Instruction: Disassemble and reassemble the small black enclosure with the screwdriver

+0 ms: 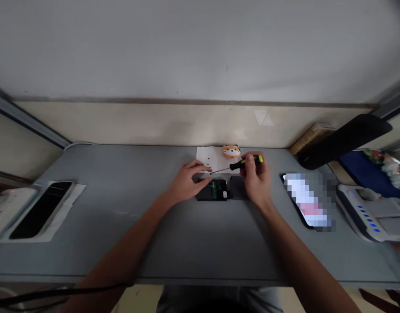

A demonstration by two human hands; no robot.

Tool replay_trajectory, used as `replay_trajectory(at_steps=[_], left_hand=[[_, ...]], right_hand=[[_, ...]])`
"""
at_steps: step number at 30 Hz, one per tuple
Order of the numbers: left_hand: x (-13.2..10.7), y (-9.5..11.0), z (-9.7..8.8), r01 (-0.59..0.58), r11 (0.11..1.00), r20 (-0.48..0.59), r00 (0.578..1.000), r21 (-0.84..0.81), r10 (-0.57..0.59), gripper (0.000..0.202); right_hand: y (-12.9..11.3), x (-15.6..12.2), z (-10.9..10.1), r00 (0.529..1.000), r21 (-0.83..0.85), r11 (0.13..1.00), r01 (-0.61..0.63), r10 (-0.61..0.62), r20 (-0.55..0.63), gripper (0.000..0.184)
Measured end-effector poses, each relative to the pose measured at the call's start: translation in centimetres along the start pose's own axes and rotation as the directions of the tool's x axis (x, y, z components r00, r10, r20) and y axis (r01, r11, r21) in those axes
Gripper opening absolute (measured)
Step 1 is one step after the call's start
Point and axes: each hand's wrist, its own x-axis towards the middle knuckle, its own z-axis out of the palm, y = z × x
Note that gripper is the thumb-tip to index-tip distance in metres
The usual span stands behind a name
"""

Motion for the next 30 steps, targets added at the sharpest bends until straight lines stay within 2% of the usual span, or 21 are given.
replay_trajectory(at_steps=[7, 14, 20, 23, 27, 30], left_hand=[[0.4, -0.4, 0.0, 0.013, 0.998, 0.036, 0.999, -0.058, -0.011, 0.009], [0.5, -0.5, -0.5, -0.003, 0.998, 0.021, 1.0, 0.068, 0.001, 0.011], [0.5, -0.4, -0.9, 0.038, 0.996, 0.104, 0.993, 0.085, -0.047, 0.009], [0.3, -0.7, -1.5, 0.052, 0.995, 0.106, 0.992, 0.09, -0.062, 0.02], [0.1, -1.5, -2.1, 0.08, 0.98, 0.065, 0.993, 0.183, -0.094, 0.025], [0.0, -1.6, -2.2, 0.05, 0.969, 0.075, 0.995, 0.243, -0.07, 0.027]], right_hand=[[0.1, -0.1, 0.1, 0.999, 0.016, 0.999, -0.028, 0.027, 0.024, 0.044], [0.5, -0.4, 0.2, 0.999, 0.019, 1.0, 0.008, -0.008, 0.046, 0.04], [0.4, -0.4, 0.1, 0.999, 0.01, 1.0, 0.017, -0.017, 0.051, 0.039], [0.8, -0.6, 0.0, 0.997, -0.046, 0.998, 0.039, -0.035, 0.072, 0.036], [1.3, -1.1, -0.2, 0.989, -0.143, 0.989, 0.044, -0.024, 0.144, 0.031], [1.3, -1.3, -0.1, 0.985, -0.165, 0.985, 0.053, -0.024, 0.17, 0.03]])
